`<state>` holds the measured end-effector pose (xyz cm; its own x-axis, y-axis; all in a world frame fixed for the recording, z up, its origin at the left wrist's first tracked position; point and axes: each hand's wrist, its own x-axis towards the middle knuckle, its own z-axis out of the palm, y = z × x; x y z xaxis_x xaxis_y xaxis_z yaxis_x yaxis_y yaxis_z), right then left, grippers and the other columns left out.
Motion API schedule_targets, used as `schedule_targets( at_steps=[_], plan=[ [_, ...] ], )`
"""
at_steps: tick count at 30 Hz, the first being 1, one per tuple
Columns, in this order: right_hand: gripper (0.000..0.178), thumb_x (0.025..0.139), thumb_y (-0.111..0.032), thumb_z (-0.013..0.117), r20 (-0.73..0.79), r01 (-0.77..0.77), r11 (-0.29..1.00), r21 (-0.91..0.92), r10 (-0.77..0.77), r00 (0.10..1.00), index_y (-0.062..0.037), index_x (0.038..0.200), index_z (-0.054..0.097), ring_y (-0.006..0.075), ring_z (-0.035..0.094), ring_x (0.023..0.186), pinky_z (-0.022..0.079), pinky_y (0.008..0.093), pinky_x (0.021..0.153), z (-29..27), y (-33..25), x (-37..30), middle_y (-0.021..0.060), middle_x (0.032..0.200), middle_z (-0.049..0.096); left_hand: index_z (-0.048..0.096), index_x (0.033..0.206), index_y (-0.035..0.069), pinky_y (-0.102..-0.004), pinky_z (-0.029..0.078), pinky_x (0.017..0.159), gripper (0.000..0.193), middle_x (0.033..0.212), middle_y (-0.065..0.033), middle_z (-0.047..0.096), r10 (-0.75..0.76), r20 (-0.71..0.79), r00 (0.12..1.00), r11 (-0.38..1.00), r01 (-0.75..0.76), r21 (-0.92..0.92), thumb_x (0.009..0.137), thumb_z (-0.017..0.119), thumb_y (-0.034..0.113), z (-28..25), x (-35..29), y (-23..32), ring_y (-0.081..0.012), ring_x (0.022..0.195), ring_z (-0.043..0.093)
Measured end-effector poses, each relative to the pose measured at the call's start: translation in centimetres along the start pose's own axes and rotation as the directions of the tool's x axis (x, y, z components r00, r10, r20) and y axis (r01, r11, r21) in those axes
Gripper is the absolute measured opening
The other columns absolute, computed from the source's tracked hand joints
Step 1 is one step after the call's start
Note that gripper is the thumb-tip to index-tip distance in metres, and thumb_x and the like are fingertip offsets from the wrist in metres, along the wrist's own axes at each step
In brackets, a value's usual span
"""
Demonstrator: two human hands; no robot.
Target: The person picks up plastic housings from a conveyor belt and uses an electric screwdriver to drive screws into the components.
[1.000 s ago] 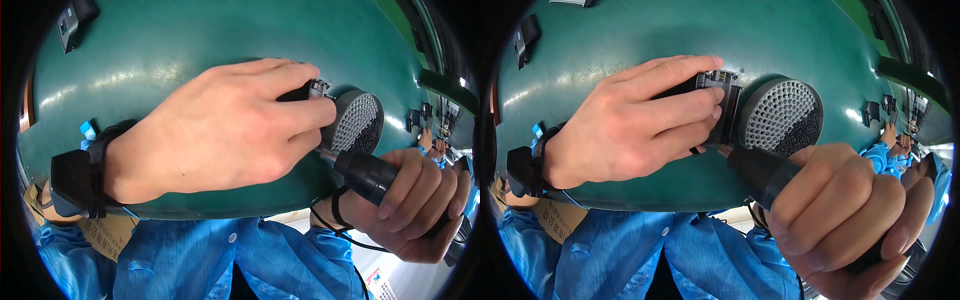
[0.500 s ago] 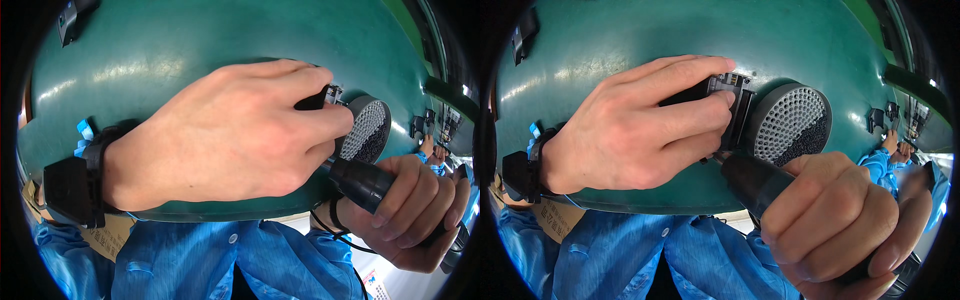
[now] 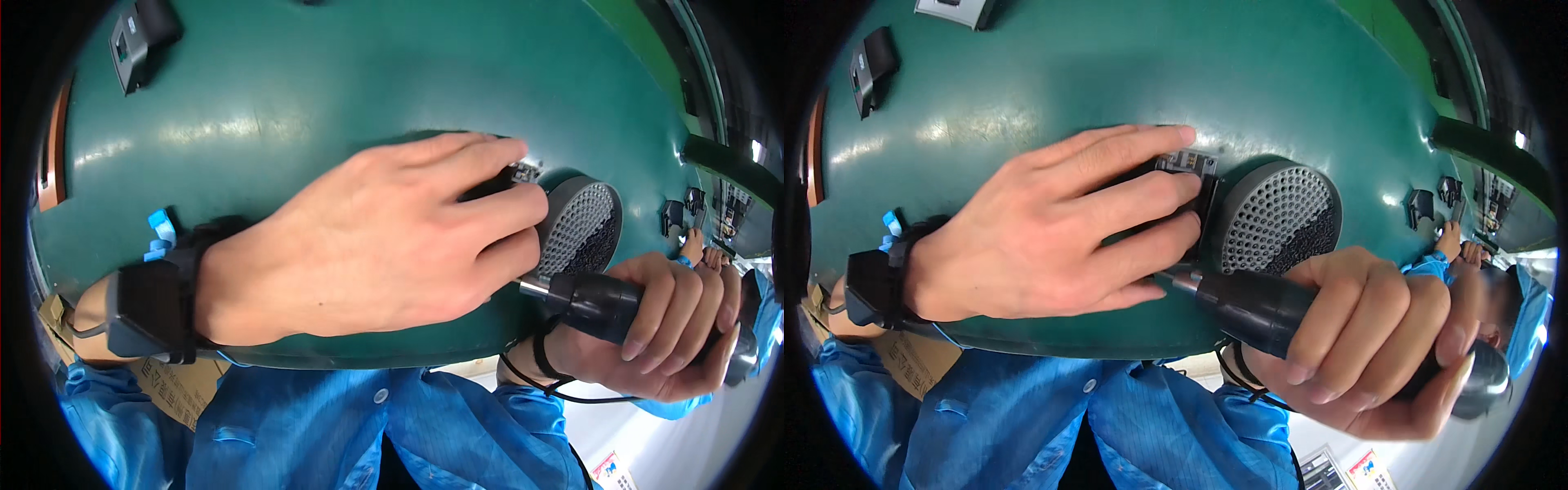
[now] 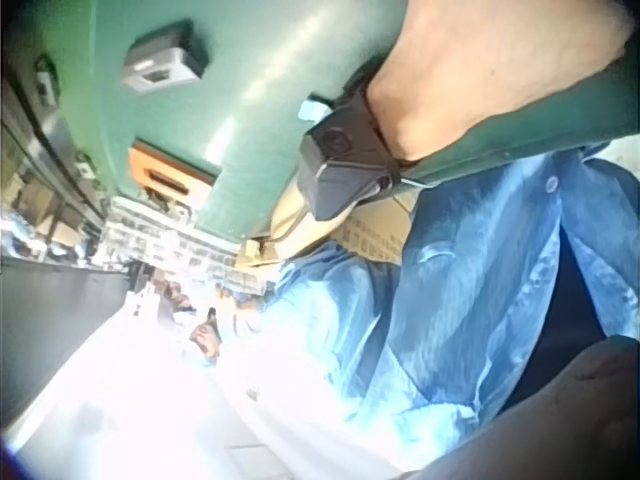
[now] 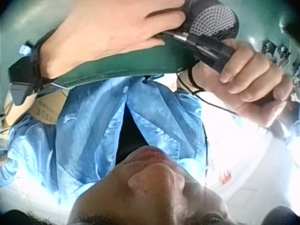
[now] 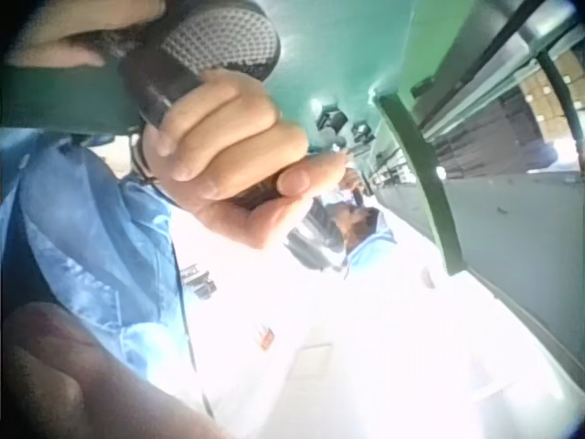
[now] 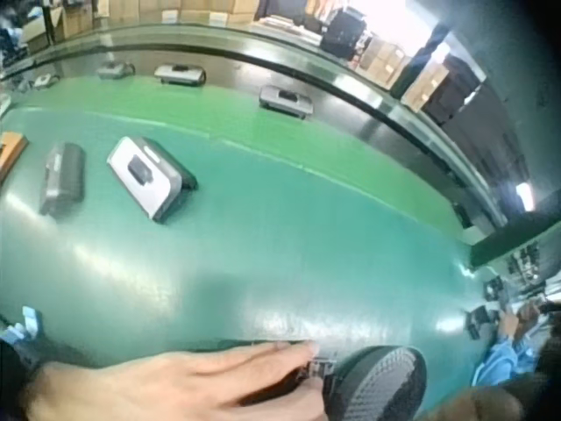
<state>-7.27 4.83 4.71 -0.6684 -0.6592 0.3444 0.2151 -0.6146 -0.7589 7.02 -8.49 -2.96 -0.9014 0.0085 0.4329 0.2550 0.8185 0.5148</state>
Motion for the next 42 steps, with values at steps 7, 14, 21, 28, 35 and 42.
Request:
schedule_targets(
  at_steps=[7,14,21,28,35,42],
  plan=[
    [0.014,0.095,-0.012,0.057,-0.104,-0.032,0.964,0.264,0.061,0.993,-0.0058,0.091,0.045,0.0058,0.045,0.038,0.043,0.0177,0.037,-1.2,-0.6,1.3,-0.0012,0.053,0.048,0.065,0.086,0.004,-0.0499,0.053,0.091,0.035,0.124,-0.0174,0.061,-0.029,-0.248,0.968,0.977,-0.025,-0.213,0.056,0.081,0.015,-0.4,1.0,-0.2,-0.0430,0.123,0.056],
    [0.014,0.095,-0.012,0.056,-0.116,-0.012,0.976,0.218,0.038,0.993,-0.0053,0.091,0.045,0.0057,0.044,0.037,0.044,0.0175,0.038,-1.2,-0.9,1.7,-0.0011,0.053,0.047,0.064,0.069,0.003,-0.0476,0.052,0.088,0.020,0.115,-0.0189,0.066,0.003,-0.347,0.938,0.968,-0.089,-0.233,0.057,0.078,0.011,-0.3,1.3,-0.4,-0.0420,0.117,0.061],
    [0.014,0.095,-0.013,0.057,-0.072,0.009,0.989,0.147,0.002,0.997,-0.0061,0.092,0.045,0.0059,0.046,0.038,0.044,0.0179,0.038,-1.2,-0.9,1.5,-0.0018,0.053,0.049,0.065,0.070,0.002,-0.0465,0.051,0.085,0.021,0.113,-0.0185,0.066,0.003,-0.338,0.941,0.969,-0.087,-0.232,0.055,0.078,0.010,-0.1,1.2,-0.6,-0.0421,0.115,0.061],
    [0.014,0.092,-0.009,0.058,-0.006,0.034,0.996,0.084,-0.034,0.999,-0.0070,0.091,0.044,0.0062,0.047,0.039,0.044,0.0176,0.038,-0.8,-1.0,1.4,-0.0019,0.051,0.049,0.064,0.075,0.001,-0.0507,0.050,0.090,0.029,0.116,-0.0200,0.063,0.009,-0.275,0.961,0.973,-0.072,-0.221,0.054,0.081,0.011,-0.7,1.3,-0.6,-0.0441,0.118,0.059],
    [0.019,0.088,-0.014,0.062,0.022,0.046,0.999,0.025,-0.047,0.999,-0.0067,0.092,0.045,0.0054,0.045,0.037,0.042,0.0171,0.037,0.2,-0.2,0.5,-0.0017,0.051,0.049,0.061,0.094,0.004,-0.0546,0.046,0.101,0.046,0.138,-0.0226,0.047,-0.199,-0.044,0.979,0.937,0.177,-0.301,0.058,0.087,0.016,-1.5,1.5,0.1,-0.0473,0.132,0.046],
    [0.024,0.086,-0.019,0.066,0.003,0.121,0.965,-0.234,-0.124,0.992,-0.0080,0.092,0.046,0.0023,0.047,0.035,0.040,0.0120,0.037,1.4,0.0,-1.3,-0.0040,0.050,0.052,0.061,0.093,0.007,-0.0481,0.047,0.097,0.045,0.133,-0.0162,0.051,-0.189,-0.003,0.982,0.976,0.188,-0.112,0.054,0.083,0.009,-0.3,0.7,0.2,-0.0396,0.131,0.048]
  ],
)
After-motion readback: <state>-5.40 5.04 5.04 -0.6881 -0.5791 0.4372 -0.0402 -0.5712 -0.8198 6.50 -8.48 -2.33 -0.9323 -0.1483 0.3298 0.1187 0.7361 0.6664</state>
